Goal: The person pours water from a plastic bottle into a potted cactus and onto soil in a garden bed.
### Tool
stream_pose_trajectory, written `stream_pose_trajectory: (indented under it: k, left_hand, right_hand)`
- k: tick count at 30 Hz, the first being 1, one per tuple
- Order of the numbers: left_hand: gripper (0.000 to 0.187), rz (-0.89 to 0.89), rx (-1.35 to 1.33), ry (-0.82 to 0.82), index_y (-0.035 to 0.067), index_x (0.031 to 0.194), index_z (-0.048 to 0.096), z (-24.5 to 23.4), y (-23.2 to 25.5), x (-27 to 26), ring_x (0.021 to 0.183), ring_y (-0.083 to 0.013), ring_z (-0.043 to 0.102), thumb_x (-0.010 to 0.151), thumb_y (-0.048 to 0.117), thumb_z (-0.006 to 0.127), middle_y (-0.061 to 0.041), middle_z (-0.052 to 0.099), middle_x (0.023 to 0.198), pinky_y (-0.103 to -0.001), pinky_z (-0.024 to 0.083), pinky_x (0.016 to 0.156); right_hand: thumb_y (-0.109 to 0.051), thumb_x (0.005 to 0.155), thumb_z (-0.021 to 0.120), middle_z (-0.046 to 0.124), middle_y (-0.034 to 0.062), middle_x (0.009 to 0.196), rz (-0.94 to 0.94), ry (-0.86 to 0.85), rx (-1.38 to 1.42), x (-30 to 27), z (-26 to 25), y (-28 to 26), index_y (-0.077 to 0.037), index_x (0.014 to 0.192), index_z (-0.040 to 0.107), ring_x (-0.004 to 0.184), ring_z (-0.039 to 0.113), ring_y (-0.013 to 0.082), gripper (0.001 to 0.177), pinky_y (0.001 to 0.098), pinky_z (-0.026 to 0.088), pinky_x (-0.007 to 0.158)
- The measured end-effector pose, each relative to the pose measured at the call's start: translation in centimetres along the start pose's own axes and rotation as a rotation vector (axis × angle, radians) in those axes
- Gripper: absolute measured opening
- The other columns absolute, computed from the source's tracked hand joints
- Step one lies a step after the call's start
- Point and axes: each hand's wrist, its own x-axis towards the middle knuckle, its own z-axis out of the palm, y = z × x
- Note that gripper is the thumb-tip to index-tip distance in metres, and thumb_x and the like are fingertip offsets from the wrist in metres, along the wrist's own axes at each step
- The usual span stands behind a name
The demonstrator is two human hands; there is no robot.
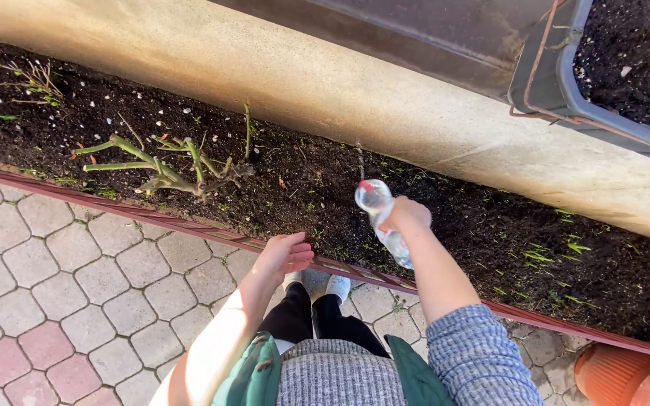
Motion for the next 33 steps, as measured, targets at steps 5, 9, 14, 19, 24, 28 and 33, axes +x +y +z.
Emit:
stream_pose_trajectory:
  k: [5, 9, 14, 19, 24, 28, 33]
  left_hand:
    - [0.054, -0.009, -0.019, 0.02, -0.003, 0.128, 0.052, 0.1, -1.3, 0.5, 0.091, -0.0316, 0.076, 0.093, 0.033, 0.072, -0.018, 0.072, 0.1, -0.053, 0.06, 0.082]
    - [0.055, -0.023, -0.028, 0.04, -0.004, 0.128, 0.053, 0.7, -1.3, 0.5, 0.09, -0.032, 0.076, 0.092, 0.032, 0.074, -0.019, 0.073, 0.099, -0.054, 0.06, 0.081]
    - [0.057, -0.025, 0.0, 0.016, -0.006, 0.13, 0.051, 1.7, -1.5, 1.2, 0.095, -0.0341, 0.075, 0.094, 0.032, 0.073, -0.021, 0.073, 0.103, -0.055, 0.059, 0.084]
    - [0.056, -0.045, 0.032, -0.007, -0.006, 0.132, 0.051, 3.4, -1.5, 1.3, 0.096, -0.0347, 0.075, 0.094, 0.029, 0.073, -0.022, 0.073, 0.103, -0.055, 0.06, 0.085]
    - [0.062, -0.065, 0.071, -0.012, -0.005, 0.136, 0.048, 4.6, -1.2, 1.1, 0.101, -0.0366, 0.074, 0.094, 0.032, 0.073, -0.024, 0.071, 0.109, -0.057, 0.058, 0.087]
    - [0.06, -0.073, 0.089, -0.015, -0.004, 0.135, 0.048, 5.2, -1.0, 1.2, 0.098, -0.0349, 0.074, 0.093, 0.032, 0.073, -0.022, 0.072, 0.106, -0.055, 0.059, 0.086]
    - [0.057, -0.058, 0.107, -0.005, -0.004, 0.132, 0.05, 5.6, -0.9, 1.2, 0.096, -0.0339, 0.075, 0.093, 0.032, 0.072, -0.021, 0.072, 0.103, -0.055, 0.06, 0.085]
  right_hand:
    - [-0.04, 0.077, 0.084, 0.066, 0.0238, 0.135, -0.091, -0.008, -0.069, 0.7, 0.3, -3.1, 0.003, 0.145, 0.049, 0.129, 0.06, 0.0441, 0.088, 0.059, 0.049, 0.106]
    - [-0.043, 0.078, 0.083, 0.064, 0.0241, 0.138, -0.094, -0.033, -0.111, 0.7, 0.3, -2.8, 0.003, 0.146, 0.047, 0.131, 0.058, 0.044, 0.09, 0.0589, 0.048, 0.107]
    - [-0.04, 0.076, 0.084, 0.064, 0.0237, 0.137, -0.043, -0.04, -0.047, 2.0, 1.1, 0.9, 0.004, 0.144, 0.049, 0.131, 0.059, 0.0442, 0.088, 0.0599, 0.048, 0.106]
    - [-0.04, 0.075, 0.085, 0.063, 0.0234, 0.141, 0.021, -0.053, -0.002, 1.7, 1.5, 5.7, 0.004, 0.146, 0.049, 0.133, 0.058, 0.043, 0.091, 0.0595, 0.046, 0.108]
    - [-0.045, 0.072, 0.085, 0.064, 0.0196, 0.143, 0.144, -0.084, 0.065, 1.3, 1.8, 10.7, 0.0, 0.145, 0.055, 0.137, 0.057, 0.0372, 0.091, 0.0558, 0.045, 0.112]
    - [-0.045, 0.071, 0.085, 0.063, 0.0206, 0.145, 0.2, -0.086, 0.104, 0.4, 1.3, 15.3, 0.0, 0.144, 0.057, 0.138, 0.056, 0.037, 0.09, 0.0551, 0.045, 0.113]
    - [-0.048, 0.072, 0.085, 0.062, 0.0198, 0.149, 0.31, -0.117, 0.121, -0.1, 0.8, 20.8, -0.003, 0.146, 0.057, 0.142, 0.053, 0.0348, 0.091, 0.0528, 0.042, 0.117]
